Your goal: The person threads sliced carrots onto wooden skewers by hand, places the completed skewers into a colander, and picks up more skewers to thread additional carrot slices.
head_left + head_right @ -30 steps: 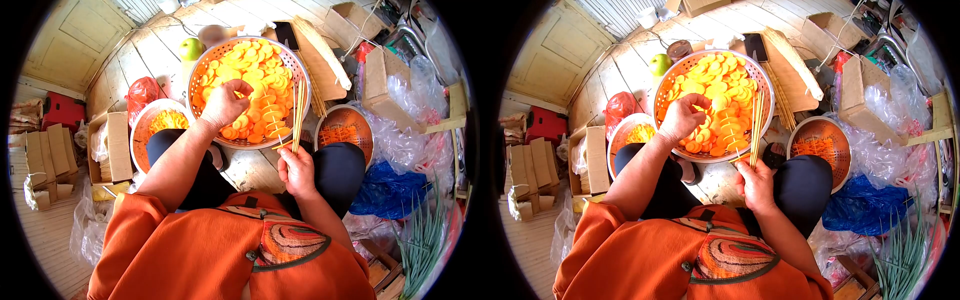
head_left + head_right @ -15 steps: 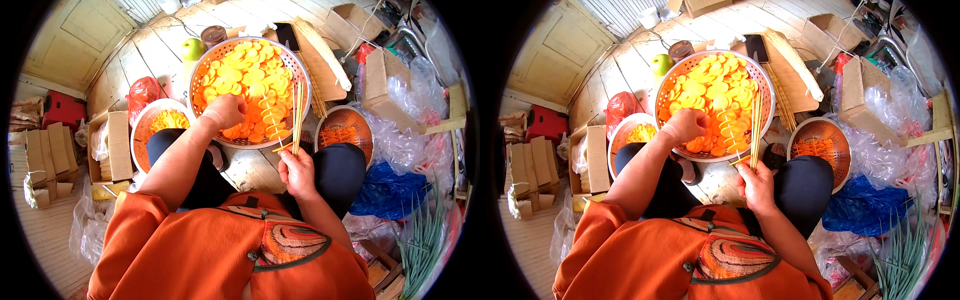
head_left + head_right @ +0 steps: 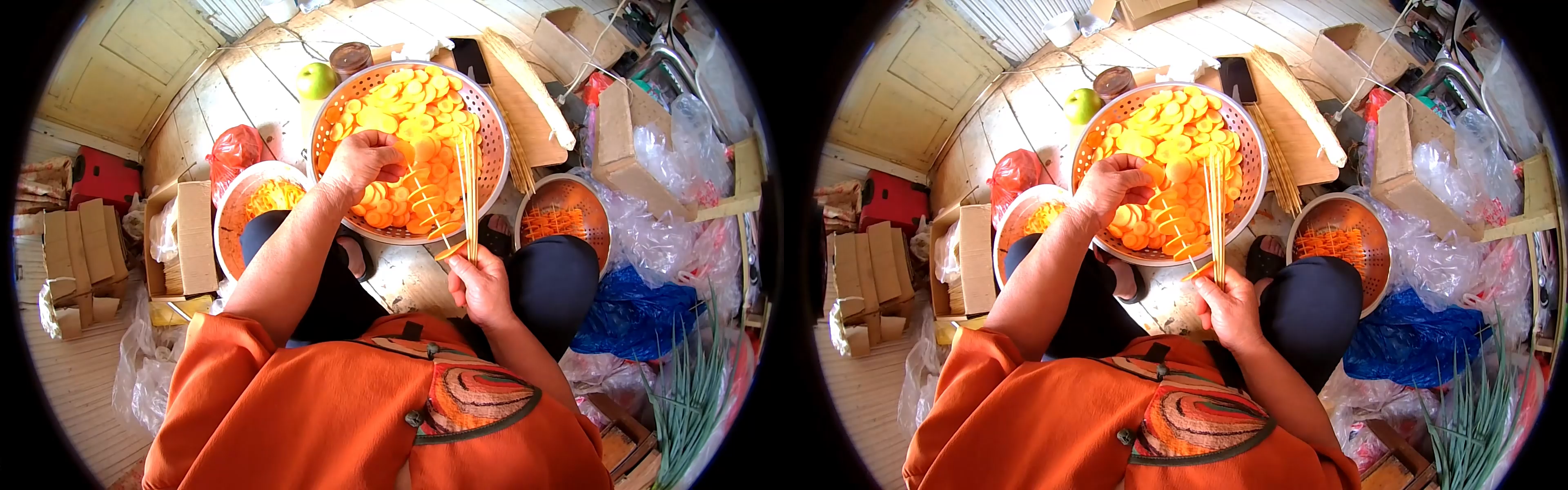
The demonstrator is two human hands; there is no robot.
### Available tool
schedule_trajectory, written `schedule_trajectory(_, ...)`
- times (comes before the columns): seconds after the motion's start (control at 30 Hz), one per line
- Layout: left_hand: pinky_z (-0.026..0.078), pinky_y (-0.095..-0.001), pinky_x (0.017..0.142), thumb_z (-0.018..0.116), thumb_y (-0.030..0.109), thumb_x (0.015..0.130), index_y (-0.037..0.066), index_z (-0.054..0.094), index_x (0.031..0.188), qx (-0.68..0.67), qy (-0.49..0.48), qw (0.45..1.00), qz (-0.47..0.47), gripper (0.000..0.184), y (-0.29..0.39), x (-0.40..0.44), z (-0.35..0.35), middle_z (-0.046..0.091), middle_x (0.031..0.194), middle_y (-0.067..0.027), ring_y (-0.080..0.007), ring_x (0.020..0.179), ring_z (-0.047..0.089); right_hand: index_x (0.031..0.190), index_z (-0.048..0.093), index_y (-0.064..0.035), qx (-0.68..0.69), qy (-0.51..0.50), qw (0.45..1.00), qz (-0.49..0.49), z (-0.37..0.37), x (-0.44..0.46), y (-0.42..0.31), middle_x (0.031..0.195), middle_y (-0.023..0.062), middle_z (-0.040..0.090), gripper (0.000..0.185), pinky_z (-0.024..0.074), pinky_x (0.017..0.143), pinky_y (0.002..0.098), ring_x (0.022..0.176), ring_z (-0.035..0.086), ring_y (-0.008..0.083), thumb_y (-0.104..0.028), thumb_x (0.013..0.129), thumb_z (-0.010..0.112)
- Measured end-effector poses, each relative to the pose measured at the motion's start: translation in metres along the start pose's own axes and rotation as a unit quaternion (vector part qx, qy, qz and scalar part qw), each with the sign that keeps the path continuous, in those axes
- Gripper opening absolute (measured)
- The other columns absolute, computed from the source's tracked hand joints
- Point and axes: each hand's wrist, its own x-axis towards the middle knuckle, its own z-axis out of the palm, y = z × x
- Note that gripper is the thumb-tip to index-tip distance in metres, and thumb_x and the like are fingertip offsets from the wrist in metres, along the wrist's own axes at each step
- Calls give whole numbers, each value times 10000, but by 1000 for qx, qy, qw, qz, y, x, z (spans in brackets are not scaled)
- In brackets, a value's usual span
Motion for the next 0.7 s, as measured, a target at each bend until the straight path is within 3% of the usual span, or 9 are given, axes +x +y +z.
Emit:
schedule_trajectory(0.23,534,-250,612,632,23,800,22,566,874,17,4,1000,25,99,-2,2,2,627,778,-65,-142,652,629,862,553,-33,-2,-1,1000,13,0,0,-3,573,26,523,93,313,381,205,392,411,72,-122,886,553)
schedule_trajectory(0.33,512,-225,600,649,62,786,-14,595,850,89,30,992,89,113,-5,0,6,624,734,-54,-104,615,601,862,553,-33,-15,0,1000,14,0,-1,-4,575,24,525,92,315,382,204,396,414,70,-122,888,552)
schedule_trajectory(0.4,495,-225,612,664,76,768,-3,610,827,214,50,963,153,112,-8,-1,7,621,722,-33,-85,615,583,864,553,-34,-15,0,1000,16,0,-1,-4,576,22,525,90,314,380,205,396,412,68,-119,889,550)
schedule_trajectory(0.53,492,-230,621,665,71,749,10,620,823,256,47,954,150,106,-9,-6,10,620,718,-23,-84,619,584,889,579,-28,-20,12,1000,8,1,-1,0,555,31,508,104,301,360,204,372,382,73,-126,886,544)
schedule_trajectory(0.6,494,-225,616,656,50,742,4,620,814,160,11,982,97,93,-9,-5,11,617,713,-23,-85,620,584,892,577,-24,-10,22,1000,1,1,-1,1,554,34,505,110,302,361,206,373,382,75,-128,885,542)
schedule_trajectory(0.7,497,-221,611,660,33,731,-5,623,817,159,-16,985,67,102,-5,-11,14,621,721,-26,-86,623,586,896,575,-22,-4,21,1000,-8,2,-1,-1,552,36,503,116,304,364,205,374,381,76,-133,888,540)
